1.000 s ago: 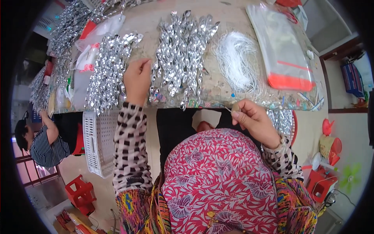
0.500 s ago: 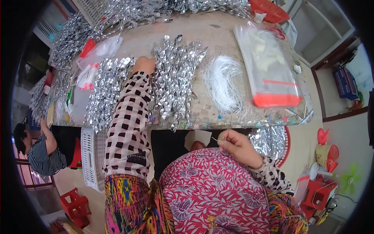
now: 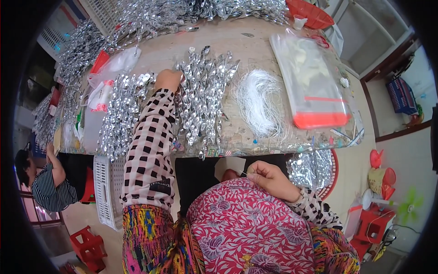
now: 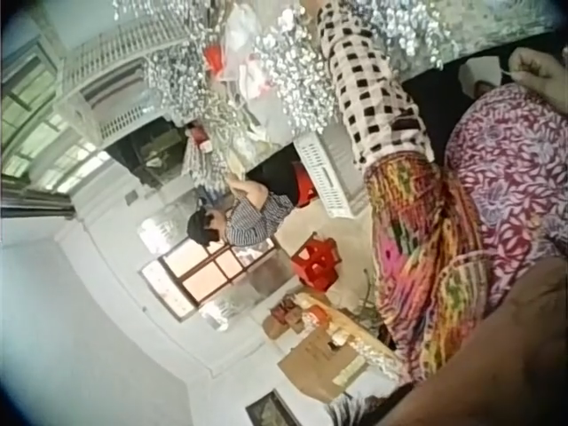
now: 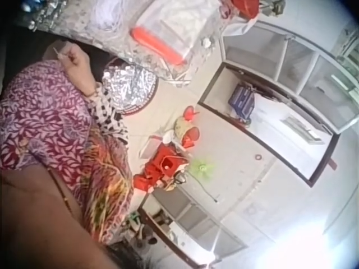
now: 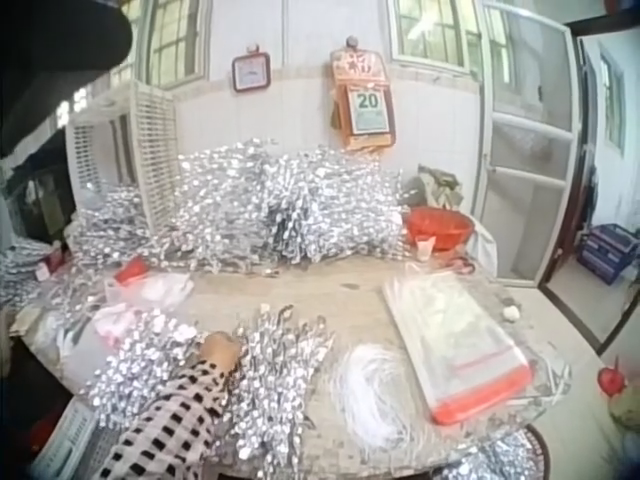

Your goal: Assembling small silver decorative toy components onto a string at a factory workbench.

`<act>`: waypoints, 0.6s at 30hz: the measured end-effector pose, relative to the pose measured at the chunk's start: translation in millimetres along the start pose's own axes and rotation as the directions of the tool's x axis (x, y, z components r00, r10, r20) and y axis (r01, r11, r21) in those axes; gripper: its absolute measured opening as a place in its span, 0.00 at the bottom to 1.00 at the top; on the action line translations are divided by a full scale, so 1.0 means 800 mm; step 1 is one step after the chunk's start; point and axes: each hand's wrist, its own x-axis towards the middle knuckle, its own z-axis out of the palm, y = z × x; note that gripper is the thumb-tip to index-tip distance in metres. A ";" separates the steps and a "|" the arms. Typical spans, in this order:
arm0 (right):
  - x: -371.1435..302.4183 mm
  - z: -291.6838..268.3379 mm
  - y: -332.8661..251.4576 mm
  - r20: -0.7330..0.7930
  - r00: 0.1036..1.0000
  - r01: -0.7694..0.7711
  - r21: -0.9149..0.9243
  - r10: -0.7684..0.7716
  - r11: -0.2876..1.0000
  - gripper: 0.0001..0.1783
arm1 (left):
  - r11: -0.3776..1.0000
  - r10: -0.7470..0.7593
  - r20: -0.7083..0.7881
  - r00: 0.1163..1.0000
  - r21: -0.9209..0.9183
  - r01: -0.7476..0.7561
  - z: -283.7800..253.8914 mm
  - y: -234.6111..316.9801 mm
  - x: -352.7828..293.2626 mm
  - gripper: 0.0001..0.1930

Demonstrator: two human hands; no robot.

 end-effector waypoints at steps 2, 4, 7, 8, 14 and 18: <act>0.001 -0.001 0.003 -0.006 1.000 0.012 0.026 -0.012 1.000 0.04 | 0.999 0.025 -0.015 1.000 0.045 -0.024 -0.002 0.009 0.001 0.22; 0.003 0.002 -0.001 0.024 1.000 -0.007 0.015 0.007 1.000 0.04 | 0.993 0.094 -0.069 0.993 0.084 -0.088 0.003 -0.051 0.025 0.23; 0.004 -0.001 -0.001 -0.008 0.999 -0.032 0.024 0.032 0.999 0.03 | 1.000 -0.013 -0.086 0.996 -0.004 0.012 -0.024 -0.008 -0.002 0.21; 0.004 -0.001 -0.002 -0.009 0.999 -0.040 0.014 0.040 0.999 0.03 | 0.956 -0.057 -0.075 0.996 -0.293 0.032 -0.034 -0.006 -0.012 0.19; 0.021 -0.023 -0.034 -0.199 0.963 0.186 0.002 -0.181 0.983 0.03 | 0.571 0.159 0.079 0.984 -0.821 -0.026 -0.103 0.052 -0.163 0.06; 0.047 -0.023 -0.075 -0.307 0.880 0.355 -0.082 -0.363 0.931 0.03 | 0.595 0.156 0.484 0.861 -0.742 0.309 -0.111 0.052 -0.291 0.06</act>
